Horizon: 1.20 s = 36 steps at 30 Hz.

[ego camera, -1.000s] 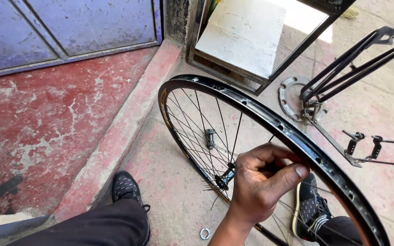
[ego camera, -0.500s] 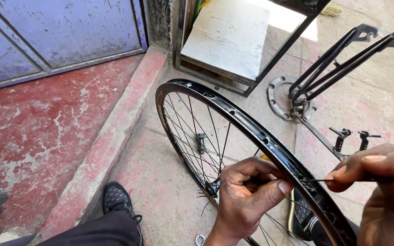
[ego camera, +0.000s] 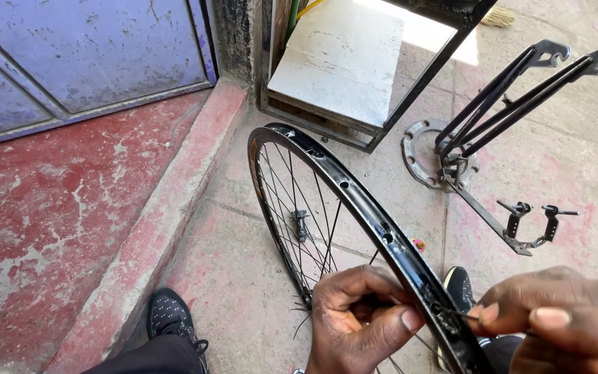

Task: The person inserts a spoke into a hole on the bicycle rim and threads it through the hub. They then use a spoke wrench to tighten the nipple on the spoke, repeating the process for multiple spokes around the wheel.

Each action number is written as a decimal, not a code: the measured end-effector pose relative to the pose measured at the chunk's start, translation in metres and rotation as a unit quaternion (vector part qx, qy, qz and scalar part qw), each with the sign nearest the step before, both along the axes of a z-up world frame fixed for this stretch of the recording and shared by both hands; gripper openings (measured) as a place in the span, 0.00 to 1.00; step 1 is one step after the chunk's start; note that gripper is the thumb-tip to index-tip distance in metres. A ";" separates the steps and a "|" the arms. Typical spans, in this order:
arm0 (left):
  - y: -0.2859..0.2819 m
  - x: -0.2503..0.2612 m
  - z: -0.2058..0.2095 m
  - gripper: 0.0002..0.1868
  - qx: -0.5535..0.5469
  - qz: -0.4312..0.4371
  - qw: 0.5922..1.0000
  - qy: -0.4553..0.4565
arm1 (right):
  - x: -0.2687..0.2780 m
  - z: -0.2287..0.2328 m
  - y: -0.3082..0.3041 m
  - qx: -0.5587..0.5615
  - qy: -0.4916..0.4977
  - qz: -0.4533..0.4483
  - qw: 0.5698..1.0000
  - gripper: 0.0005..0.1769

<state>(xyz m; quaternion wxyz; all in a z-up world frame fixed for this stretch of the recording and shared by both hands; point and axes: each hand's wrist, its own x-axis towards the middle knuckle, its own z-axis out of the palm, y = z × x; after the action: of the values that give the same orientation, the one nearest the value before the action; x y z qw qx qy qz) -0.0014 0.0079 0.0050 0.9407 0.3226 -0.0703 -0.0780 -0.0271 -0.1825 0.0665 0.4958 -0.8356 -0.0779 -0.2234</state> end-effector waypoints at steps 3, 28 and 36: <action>-0.004 -0.001 -0.004 0.14 0.001 0.011 1.000 0.024 | -0.003 -0.006 -0.052 0.033 0.282 0.021 0.959 0.17; -0.010 0.004 -0.011 0.11 -0.029 0.022 0.999 -0.013 | -0.004 -0.015 -0.030 -0.098 -0.043 0.120 0.987 0.15; -0.009 0.003 -0.002 0.16 0.023 0.018 1.000 0.003 | 0.017 -0.029 0.028 0.031 -0.156 -0.032 0.987 0.28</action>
<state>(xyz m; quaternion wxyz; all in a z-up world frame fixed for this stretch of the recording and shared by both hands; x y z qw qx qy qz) 0.0013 -0.0014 0.0026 0.9345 0.3451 -0.0603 -0.0637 -0.0104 -0.1540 0.0376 0.4956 -0.7769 -0.1206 -0.3692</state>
